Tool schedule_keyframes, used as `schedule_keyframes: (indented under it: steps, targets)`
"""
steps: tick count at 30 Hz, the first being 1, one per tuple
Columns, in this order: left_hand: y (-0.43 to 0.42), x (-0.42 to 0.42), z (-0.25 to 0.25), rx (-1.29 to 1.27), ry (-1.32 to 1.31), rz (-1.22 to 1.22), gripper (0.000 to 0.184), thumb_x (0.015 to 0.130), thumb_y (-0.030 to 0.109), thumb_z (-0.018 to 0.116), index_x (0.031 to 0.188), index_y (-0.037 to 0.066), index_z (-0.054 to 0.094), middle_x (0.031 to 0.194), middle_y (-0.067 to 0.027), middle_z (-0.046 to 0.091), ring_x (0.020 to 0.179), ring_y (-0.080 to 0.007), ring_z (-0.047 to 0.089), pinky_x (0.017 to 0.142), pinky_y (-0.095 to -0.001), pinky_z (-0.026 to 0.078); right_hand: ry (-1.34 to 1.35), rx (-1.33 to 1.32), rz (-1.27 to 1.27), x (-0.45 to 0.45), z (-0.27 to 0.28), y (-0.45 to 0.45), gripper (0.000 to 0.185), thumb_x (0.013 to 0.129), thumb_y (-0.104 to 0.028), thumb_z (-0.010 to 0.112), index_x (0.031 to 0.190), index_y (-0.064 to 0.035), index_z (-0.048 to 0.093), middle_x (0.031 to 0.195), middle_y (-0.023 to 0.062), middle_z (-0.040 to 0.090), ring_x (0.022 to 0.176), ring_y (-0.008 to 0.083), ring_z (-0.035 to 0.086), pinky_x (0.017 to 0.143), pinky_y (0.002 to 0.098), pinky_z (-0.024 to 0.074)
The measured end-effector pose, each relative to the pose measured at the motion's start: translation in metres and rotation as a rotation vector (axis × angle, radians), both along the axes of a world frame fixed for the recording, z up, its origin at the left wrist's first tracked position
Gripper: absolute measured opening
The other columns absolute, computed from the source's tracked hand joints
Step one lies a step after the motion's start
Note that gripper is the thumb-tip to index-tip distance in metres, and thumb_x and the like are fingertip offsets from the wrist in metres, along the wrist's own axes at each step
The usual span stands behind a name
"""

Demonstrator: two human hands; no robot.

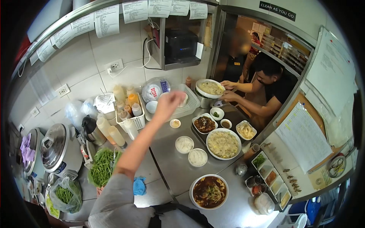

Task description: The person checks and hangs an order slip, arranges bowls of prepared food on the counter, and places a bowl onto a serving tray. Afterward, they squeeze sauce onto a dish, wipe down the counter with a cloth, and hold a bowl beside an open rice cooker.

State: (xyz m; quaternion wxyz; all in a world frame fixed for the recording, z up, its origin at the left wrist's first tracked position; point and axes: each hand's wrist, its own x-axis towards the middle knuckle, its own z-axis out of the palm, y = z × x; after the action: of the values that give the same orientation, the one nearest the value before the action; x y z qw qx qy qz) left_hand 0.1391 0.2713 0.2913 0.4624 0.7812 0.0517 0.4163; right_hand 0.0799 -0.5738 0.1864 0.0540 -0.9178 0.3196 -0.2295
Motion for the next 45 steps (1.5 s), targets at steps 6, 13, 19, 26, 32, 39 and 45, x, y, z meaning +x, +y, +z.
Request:
schedule_keyframes:
  steps: [6, 13, 19, 26, 32, 39, 45]
  targets:
    - [0.043, 0.080, 0.195, -0.535, -0.251, -0.134, 0.061, 0.085, 0.031, 0.068, 0.133, 0.001, 0.043, 0.109, -0.0111, 0.059, 0.103, -0.0198, 0.058, 0.083, -0.0328, 0.050, -0.130, 0.001, 0.078, 0.023, -0.023, 0.009, 0.041, 0.085, -0.038, 0.062, 0.080, 0.0023, 0.070, 0.077, 0.0187, 0.068, 0.066, 0.0314, 0.064, 0.066, 0.0415, 0.0508]
    - [0.084, 0.133, 0.222, -0.542, -0.515, -0.200, 0.041, 0.089, 0.021, 0.060, 0.118, -0.005, 0.050, 0.111, -0.0186, 0.059, 0.105, -0.0255, 0.059, 0.089, -0.0371, 0.050, -0.169, -0.166, 0.756, 0.027, 0.015, 0.099, 0.033, 0.089, -0.030, 0.059, 0.102, -0.0002, 0.067, 0.082, 0.0160, 0.069, 0.075, 0.0250, 0.068, 0.069, 0.0374, 0.0527]
    - [-0.050, 0.083, 0.138, -0.402, -0.580, -0.277, 0.047, 0.085, 0.001, 0.059, 0.124, -0.004, 0.033, 0.107, -0.0150, 0.060, 0.088, -0.0210, 0.064, 0.079, -0.0335, 0.055, -0.244, 0.043, 0.693, 0.060, -0.011, 0.093, 0.017, 0.082, -0.001, 0.060, 0.098, -0.0007, 0.064, 0.110, 0.0187, 0.059, 0.108, 0.0343, 0.055, 0.092, 0.0410, 0.0425]
    - [-0.157, 0.024, 0.075, -0.375, -0.465, -0.356, 0.080, 0.087, -0.008, 0.051, 0.149, 0.016, 0.007, 0.124, -0.0145, 0.054, 0.097, -0.0145, 0.060, 0.080, -0.0267, 0.051, -0.324, 0.136, 0.779, 0.081, 0.003, 0.154, 0.018, 0.083, -0.004, 0.061, 0.100, -0.0013, 0.067, 0.103, 0.0171, 0.065, 0.099, 0.0324, 0.061, 0.089, 0.0378, 0.0453]
    - [-0.152, -0.022, -0.020, -0.407, -0.158, -0.297, 0.053, 0.086, -0.008, 0.050, 0.138, -0.002, 0.039, 0.142, -0.0129, 0.041, 0.122, -0.0173, 0.047, 0.098, -0.0297, 0.041, -0.209, 0.556, 0.438, 0.103, -0.007, 0.165, 0.048, 0.086, -0.044, 0.061, 0.073, 0.0012, 0.068, 0.061, 0.0109, 0.062, 0.059, 0.0151, 0.058, 0.059, 0.0311, 0.0456]
    - [-0.108, -0.089, -0.105, -0.478, 0.156, -0.066, 0.059, 0.079, -0.013, 0.059, 0.135, -0.001, 0.044, 0.129, -0.0124, 0.053, 0.111, -0.0173, 0.055, 0.095, -0.0296, 0.044, -0.169, 0.197, 0.599, 0.192, -0.014, 0.141, 0.026, 0.085, -0.027, 0.064, 0.098, -0.0051, 0.069, 0.084, 0.0148, 0.069, 0.075, 0.0289, 0.066, 0.072, 0.0382, 0.0508]
    - [-0.129, -0.121, -0.125, -0.514, 0.146, 0.070, 0.062, 0.076, -0.012, 0.065, 0.134, 0.000, 0.046, 0.121, -0.0113, 0.058, 0.103, -0.0151, 0.058, 0.091, -0.0275, 0.046, -0.200, -0.357, 0.997, 0.290, -0.033, 0.143, 0.027, 0.084, -0.032, 0.062, 0.100, -0.0115, 0.070, 0.094, 0.0162, 0.068, 0.087, 0.0326, 0.064, 0.081, 0.0432, 0.0482]
